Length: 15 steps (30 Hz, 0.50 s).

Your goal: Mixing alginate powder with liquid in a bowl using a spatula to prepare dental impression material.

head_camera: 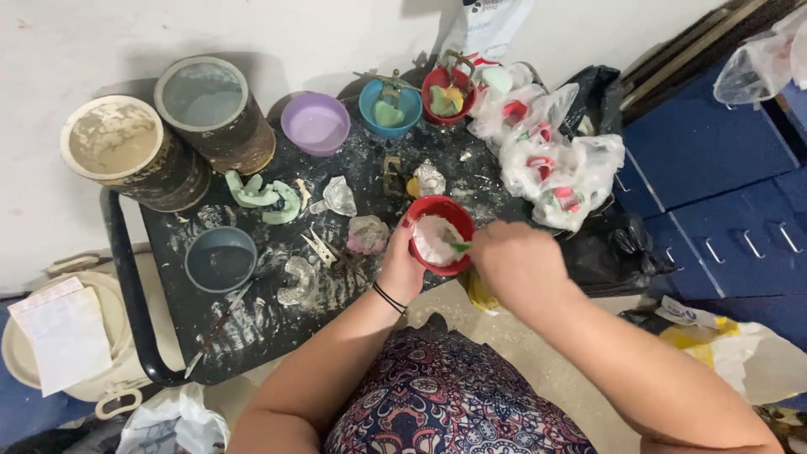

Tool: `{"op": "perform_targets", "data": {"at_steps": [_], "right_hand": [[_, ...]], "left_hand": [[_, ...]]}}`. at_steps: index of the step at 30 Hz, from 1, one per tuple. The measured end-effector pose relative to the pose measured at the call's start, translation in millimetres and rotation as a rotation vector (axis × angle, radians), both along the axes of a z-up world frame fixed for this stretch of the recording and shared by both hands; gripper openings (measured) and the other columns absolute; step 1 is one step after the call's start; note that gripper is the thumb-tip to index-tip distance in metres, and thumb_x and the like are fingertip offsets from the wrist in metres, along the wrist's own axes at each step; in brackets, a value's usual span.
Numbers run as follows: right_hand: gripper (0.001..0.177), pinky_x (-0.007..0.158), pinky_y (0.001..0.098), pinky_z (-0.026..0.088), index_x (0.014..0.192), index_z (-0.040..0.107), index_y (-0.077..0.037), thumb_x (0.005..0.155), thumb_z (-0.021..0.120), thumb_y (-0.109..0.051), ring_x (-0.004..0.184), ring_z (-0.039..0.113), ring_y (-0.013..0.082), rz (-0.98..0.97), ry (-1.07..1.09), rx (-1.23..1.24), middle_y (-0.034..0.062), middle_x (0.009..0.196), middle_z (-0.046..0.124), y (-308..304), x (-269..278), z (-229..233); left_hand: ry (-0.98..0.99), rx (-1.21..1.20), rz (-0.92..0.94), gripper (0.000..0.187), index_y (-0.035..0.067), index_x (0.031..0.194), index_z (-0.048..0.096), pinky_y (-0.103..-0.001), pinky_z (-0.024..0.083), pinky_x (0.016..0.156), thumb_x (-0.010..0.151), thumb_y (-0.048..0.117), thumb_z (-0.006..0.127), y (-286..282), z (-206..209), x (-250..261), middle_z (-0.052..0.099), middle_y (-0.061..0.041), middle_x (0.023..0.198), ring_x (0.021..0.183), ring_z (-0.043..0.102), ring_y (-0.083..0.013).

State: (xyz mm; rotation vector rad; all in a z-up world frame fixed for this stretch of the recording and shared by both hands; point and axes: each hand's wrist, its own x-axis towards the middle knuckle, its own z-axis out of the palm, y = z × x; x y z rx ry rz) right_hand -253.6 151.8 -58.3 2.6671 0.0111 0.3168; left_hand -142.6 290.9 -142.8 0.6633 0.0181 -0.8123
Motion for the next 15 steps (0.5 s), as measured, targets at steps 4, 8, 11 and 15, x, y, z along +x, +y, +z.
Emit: {"op": "perform_targets", "data": {"at_steps": [4,8,11,15], "right_hand": [[0.010,0.046,0.0313,0.045,0.073,0.064,-0.021,0.082,0.065,-0.019,0.056,0.060,0.0181,0.052,-0.010,0.052,-0.0045,0.065,0.052,7,21,4],[0.013,0.043,0.0321,0.043,0.070,0.062,-0.022,0.078,0.065,-0.012,0.055,0.059,0.0186,0.049,-0.023,-0.025,-0.0036,0.063,0.051,5,24,17],[0.014,0.042,0.0320,0.044,0.067,0.063,-0.021,0.076,0.068,-0.011,0.052,0.058,0.0187,0.082,0.024,-0.030,-0.0028,0.060,0.052,15,21,16],[0.015,0.043,0.0324,0.044,0.065,0.063,-0.021,0.076,0.069,-0.012,0.053,0.058,0.0186,0.141,-0.010,0.029,-0.0025,0.061,0.053,20,33,14]], "left_hand": [[0.001,0.010,-0.053,0.056,0.009,0.151,0.047,-0.055,0.049,0.109,0.105,0.040,0.052,-5,-25,7,0.062,-0.023,0.141,0.131,0.060,-0.0380],[0.077,0.055,-0.038,0.054,0.013,0.134,0.065,-0.053,0.057,0.100,0.097,0.052,0.061,0,-26,5,0.072,-0.017,0.129,0.119,0.069,-0.0315],[0.094,0.056,-0.005,0.053,0.013,0.131,0.067,-0.053,0.058,0.098,0.096,0.052,0.062,-2,-53,12,0.074,-0.016,0.127,0.117,0.071,-0.0316],[0.101,0.049,-0.007,0.045,0.011,0.125,0.068,-0.051,0.061,0.096,0.098,0.046,0.062,2,-29,2,0.076,-0.016,0.122,0.112,0.072,-0.0298]]}}
